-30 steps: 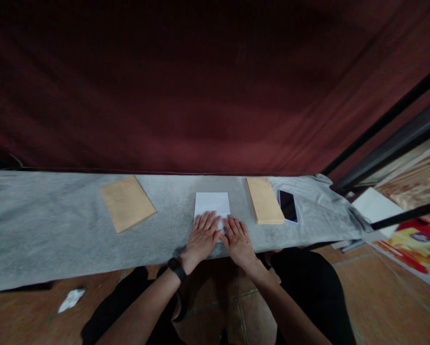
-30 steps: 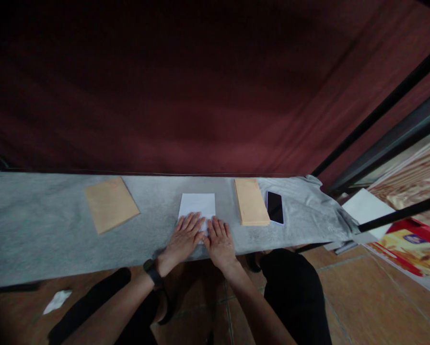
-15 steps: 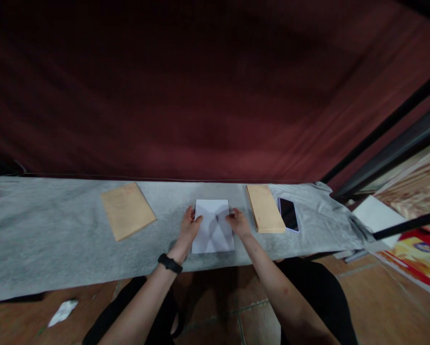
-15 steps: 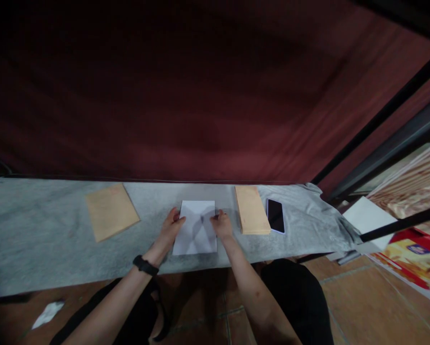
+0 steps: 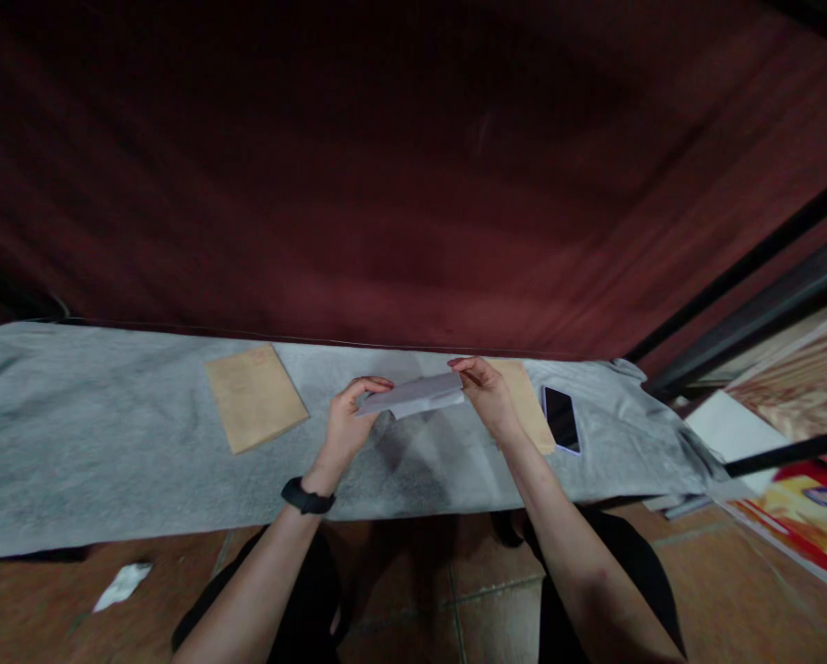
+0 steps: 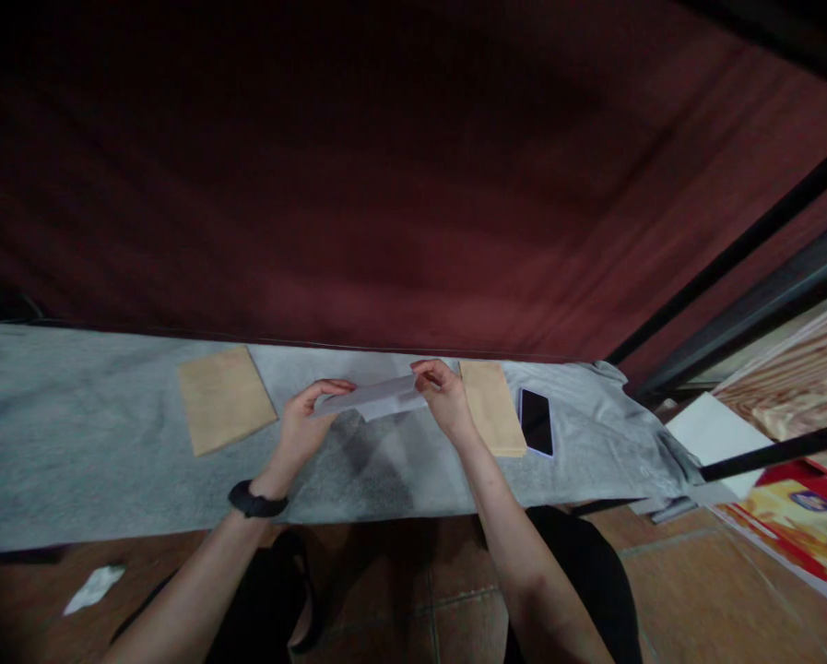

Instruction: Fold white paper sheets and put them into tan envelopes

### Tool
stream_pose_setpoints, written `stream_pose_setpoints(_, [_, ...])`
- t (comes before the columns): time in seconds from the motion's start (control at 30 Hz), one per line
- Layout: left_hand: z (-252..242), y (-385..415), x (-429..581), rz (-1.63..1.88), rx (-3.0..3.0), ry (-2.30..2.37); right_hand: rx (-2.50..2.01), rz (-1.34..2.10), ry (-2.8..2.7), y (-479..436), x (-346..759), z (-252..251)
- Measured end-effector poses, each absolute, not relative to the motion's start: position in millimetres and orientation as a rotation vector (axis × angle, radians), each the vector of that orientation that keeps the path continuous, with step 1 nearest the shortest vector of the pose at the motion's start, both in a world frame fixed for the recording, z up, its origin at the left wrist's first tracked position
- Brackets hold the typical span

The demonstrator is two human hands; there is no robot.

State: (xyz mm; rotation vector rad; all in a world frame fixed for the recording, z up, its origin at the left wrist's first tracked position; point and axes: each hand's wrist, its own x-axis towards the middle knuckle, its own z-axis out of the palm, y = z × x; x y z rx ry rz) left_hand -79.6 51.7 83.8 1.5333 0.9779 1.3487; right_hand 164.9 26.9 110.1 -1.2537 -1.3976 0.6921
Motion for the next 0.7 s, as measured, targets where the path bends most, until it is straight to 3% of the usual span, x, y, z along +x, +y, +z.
stream_pose_setpoints(0.13, [77, 44, -87, 1.297, 1.984, 0.889, -1.305, 0.420, -1.588, 2, 165, 103])
stream_pose_setpoints(0.37, [37, 21, -89, 0.587, 2.591, 0.802, -1.539, 0.265, -2.246, -57, 183, 22])
stream_pose_setpoints(0.5, [29, 12, -93, 0.382, 2.609, 0.765, -1.578, 0.338, -2.155, -74, 193, 7])
stream_pose_setpoints(0.7, [28, -1, -90, 0.333, 2.666, 0.653, -1.506, 0.510, -2.121, -46, 160, 25])
